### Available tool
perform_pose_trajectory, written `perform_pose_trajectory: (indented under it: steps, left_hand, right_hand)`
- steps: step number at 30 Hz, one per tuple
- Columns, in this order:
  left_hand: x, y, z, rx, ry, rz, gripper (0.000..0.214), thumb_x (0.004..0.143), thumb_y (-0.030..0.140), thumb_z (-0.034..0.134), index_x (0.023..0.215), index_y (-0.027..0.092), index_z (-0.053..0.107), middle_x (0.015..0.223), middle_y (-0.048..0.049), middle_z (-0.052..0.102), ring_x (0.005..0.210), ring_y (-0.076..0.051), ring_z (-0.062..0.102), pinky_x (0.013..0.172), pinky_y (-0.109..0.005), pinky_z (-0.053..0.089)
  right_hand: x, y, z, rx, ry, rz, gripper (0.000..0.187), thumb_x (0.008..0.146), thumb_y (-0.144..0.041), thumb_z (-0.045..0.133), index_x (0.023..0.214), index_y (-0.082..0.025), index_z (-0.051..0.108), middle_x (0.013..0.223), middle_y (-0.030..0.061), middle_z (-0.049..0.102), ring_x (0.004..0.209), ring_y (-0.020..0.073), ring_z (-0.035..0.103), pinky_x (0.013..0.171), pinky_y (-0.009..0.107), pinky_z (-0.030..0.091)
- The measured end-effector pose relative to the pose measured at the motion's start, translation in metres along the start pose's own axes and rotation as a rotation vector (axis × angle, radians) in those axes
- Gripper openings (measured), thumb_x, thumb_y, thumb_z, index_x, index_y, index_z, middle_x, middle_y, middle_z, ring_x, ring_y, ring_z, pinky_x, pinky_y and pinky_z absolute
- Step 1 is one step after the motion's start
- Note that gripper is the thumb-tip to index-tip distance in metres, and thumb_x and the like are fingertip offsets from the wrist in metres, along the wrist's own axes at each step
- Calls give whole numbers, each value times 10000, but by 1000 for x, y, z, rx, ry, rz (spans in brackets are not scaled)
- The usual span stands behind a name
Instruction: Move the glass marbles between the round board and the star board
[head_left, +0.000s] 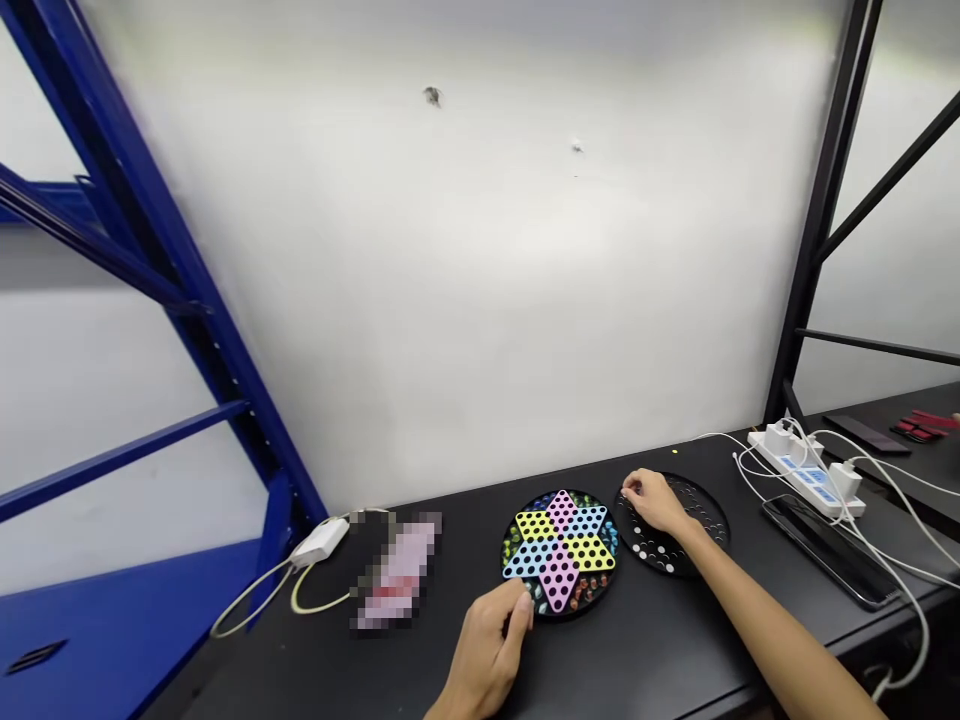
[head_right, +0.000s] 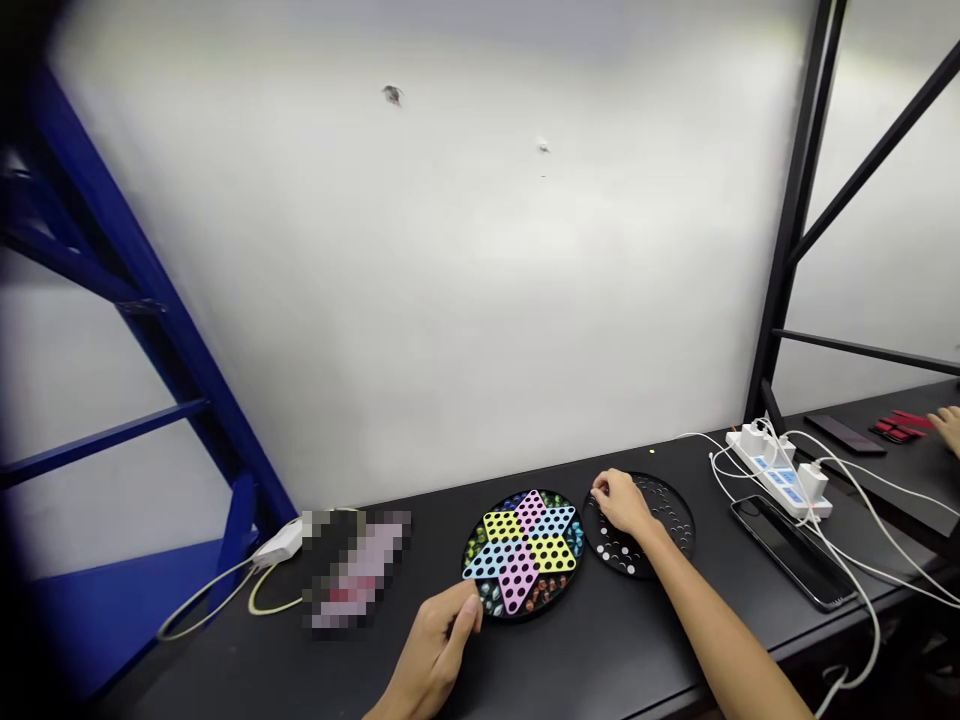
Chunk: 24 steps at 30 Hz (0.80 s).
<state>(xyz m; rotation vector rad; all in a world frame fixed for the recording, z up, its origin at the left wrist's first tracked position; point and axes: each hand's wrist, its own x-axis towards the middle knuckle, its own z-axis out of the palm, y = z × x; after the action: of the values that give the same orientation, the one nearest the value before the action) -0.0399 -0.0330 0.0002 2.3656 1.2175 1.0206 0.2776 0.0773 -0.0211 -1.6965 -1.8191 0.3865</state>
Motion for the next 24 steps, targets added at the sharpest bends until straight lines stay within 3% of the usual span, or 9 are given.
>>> perform_pose_trajectory:
  steps: [6, 10, 13, 18, 21, 24]
  left_hand:
    - [-1, 0, -1, 5, 14, -10, 454, 1001, 375, 254, 604, 211, 402, 593, 7, 490, 547, -130, 471, 556, -244, 354]
    - [-2, 1, -2, 5, 18, 10, 446, 1001, 365, 254, 603, 213, 388, 590, 6, 491, 540, -130, 470, 549, -244, 347]
    - [-5, 0, -1, 2, 2, 10, 439, 998, 367, 257, 607, 214, 385, 595, 5, 489, 547, -130, 468, 554, -244, 345]
    - [6, 8, -5, -60, 13, -58, 475, 990, 442, 304, 599, 205, 434, 605, 6, 489, 571, -132, 456, 575, -249, 363]
    - [18, 41, -18, -223, -33, -52, 481, 978, 514, 352, 689, 200, 573, 706, -17, 573, 671, -151, 519, 658, -262, 427]
    - [-2, 84, -30, -500, -149, 103, 630, 894, 730, 334, 1064, 226, 671, 966, -83, 635, 825, -207, 588, 751, -326, 493]
  right_hand:
    - [23, -55, 39, 27, -56, -18, 158, 876, -299, 565, 884, -211, 695, 977, 48, 673, 888, 176, 624, 764, 268, 446]
    - [21, -66, 50, -32, -74, -86, 213, 921, -280, 502, 886, -211, 700, 1030, 66, 638, 978, 194, 601, 829, 286, 441]
    - [11, -55, 39, 25, -10, -159, 294, 963, -293, 412, 1016, -225, 693, 1066, 71, 627, 989, 190, 596, 872, 291, 449]
    - [-21, -22, -9, 59, 56, -105, 349, 961, -395, 387, 1120, -236, 654, 1139, 81, 625, 1076, 223, 581, 961, 349, 438]
    - [-52, -4, -30, -34, -34, -34, 382, 938, -489, 418, 1131, -253, 648, 1190, 83, 619, 1142, 262, 547, 1013, 430, 399]
    - [-86, 8, -35, -132, -147, -29, 502, 858, -606, 521, 1232, -282, 609, 1326, 81, 561, 1250, 301, 477, 1057, 497, 349]
